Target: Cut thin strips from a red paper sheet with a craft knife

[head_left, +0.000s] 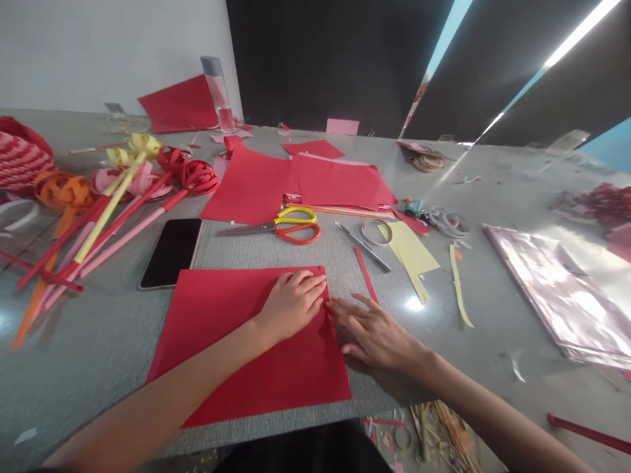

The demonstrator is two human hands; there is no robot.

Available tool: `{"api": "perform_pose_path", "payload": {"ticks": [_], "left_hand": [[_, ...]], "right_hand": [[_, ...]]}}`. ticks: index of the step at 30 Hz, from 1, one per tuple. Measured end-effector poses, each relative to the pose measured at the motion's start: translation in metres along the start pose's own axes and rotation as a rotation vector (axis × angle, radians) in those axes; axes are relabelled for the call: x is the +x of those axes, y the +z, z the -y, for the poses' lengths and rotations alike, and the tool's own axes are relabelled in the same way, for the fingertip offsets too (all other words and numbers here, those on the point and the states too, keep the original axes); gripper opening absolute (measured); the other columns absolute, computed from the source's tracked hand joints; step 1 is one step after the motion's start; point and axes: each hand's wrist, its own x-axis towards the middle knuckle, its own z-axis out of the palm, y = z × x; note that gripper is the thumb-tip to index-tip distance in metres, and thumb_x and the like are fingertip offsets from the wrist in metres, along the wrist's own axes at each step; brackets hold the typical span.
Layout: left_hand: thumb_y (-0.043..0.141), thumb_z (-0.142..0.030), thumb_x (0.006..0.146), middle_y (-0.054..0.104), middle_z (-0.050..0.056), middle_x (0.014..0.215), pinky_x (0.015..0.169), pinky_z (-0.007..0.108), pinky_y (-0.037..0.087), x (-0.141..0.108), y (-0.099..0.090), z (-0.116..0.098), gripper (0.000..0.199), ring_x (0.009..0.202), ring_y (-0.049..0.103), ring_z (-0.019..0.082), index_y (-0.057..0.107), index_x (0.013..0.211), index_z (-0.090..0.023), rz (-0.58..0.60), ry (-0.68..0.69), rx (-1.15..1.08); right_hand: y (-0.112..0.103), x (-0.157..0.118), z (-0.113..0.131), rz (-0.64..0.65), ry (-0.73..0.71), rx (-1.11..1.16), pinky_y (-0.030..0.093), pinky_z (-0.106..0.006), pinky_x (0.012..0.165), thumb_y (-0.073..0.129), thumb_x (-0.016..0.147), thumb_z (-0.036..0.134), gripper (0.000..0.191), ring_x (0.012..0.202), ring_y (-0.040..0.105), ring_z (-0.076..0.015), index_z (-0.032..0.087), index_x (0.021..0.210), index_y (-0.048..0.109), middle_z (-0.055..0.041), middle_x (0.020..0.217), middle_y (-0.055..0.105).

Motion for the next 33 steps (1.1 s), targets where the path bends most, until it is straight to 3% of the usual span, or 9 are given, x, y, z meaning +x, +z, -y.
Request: {"api": "perform_pose_path", "payload": {"ticks": [5, 11, 15, 26, 33], "left_hand": [[0.042, -0.027, 0.091, 0.058, 0.0, 0.128, 0.089, 0.04, 0.039, -0.001, 0.001, -0.002, 0.031, 0.114, 0.048, 0.021, 0.058, 0.118, -0.02, -0.016, -0.027, 0.013], [0.041, -0.026, 0.091, 0.059, 0.001, 0.126, 0.089, 0.041, 0.039, -0.001, 0.002, -0.002, 0.032, 0.114, 0.049, 0.021, 0.057, 0.119, -0.021, -0.031, -0.029, 0.009], [0.042, -0.025, 0.091, 0.059, 0.001, 0.126, 0.09, 0.041, 0.039, -0.001, 0.002, -0.001, 0.032, 0.114, 0.049, 0.021, 0.057, 0.119, -0.021, -0.035, -0.02, -0.009], [0.043, -0.024, 0.09, 0.06, 0.002, 0.125, 0.09, 0.041, 0.039, -0.001, 0.003, 0.0, 0.032, 0.113, 0.049, 0.021, 0.057, 0.119, -0.021, -0.038, -0.017, -0.018], [0.042, -0.025, 0.091, 0.06, 0.002, 0.124, 0.088, 0.041, 0.039, 0.0, 0.002, 0.0, 0.032, 0.113, 0.05, 0.021, 0.058, 0.118, -0.021, -0.042, -0.015, -0.016]], "right_hand": [[0.0, -0.003, 0.009, -0.018, -0.018, -0.084, 0.024, -0.047, 0.111, 0.03, 0.089, 0.059, 0.065, 0.137, 0.023, -0.0214, 0.007, 0.124, 0.046, -0.0144, 0.141, 0.041], [-0.002, -0.011, 0.016, -0.068, -0.039, 0.013, 0.026, -0.048, 0.11, 0.031, 0.085, 0.064, 0.071, 0.135, 0.028, -0.022, 0.007, 0.124, 0.047, -0.0146, 0.135, 0.048], [-0.004, -0.015, 0.017, -0.036, -0.062, 0.061, 0.022, -0.049, 0.112, 0.031, 0.083, 0.067, 0.074, 0.134, 0.03, -0.0223, 0.006, 0.124, 0.046, -0.0149, 0.136, 0.047], [-0.012, -0.023, 0.013, 0.051, -0.166, 0.136, 0.01, -0.049, 0.114, 0.031, 0.088, 0.062, 0.067, 0.136, 0.025, -0.0204, 0.009, 0.126, 0.044, -0.0142, 0.139, 0.044], [-0.013, -0.027, 0.015, 0.074, -0.186, 0.222, 0.012, -0.049, 0.113, 0.031, 0.092, 0.054, 0.052, 0.136, 0.025, -0.0192, 0.013, 0.118, 0.05, -0.0116, 0.137, 0.047]]}}
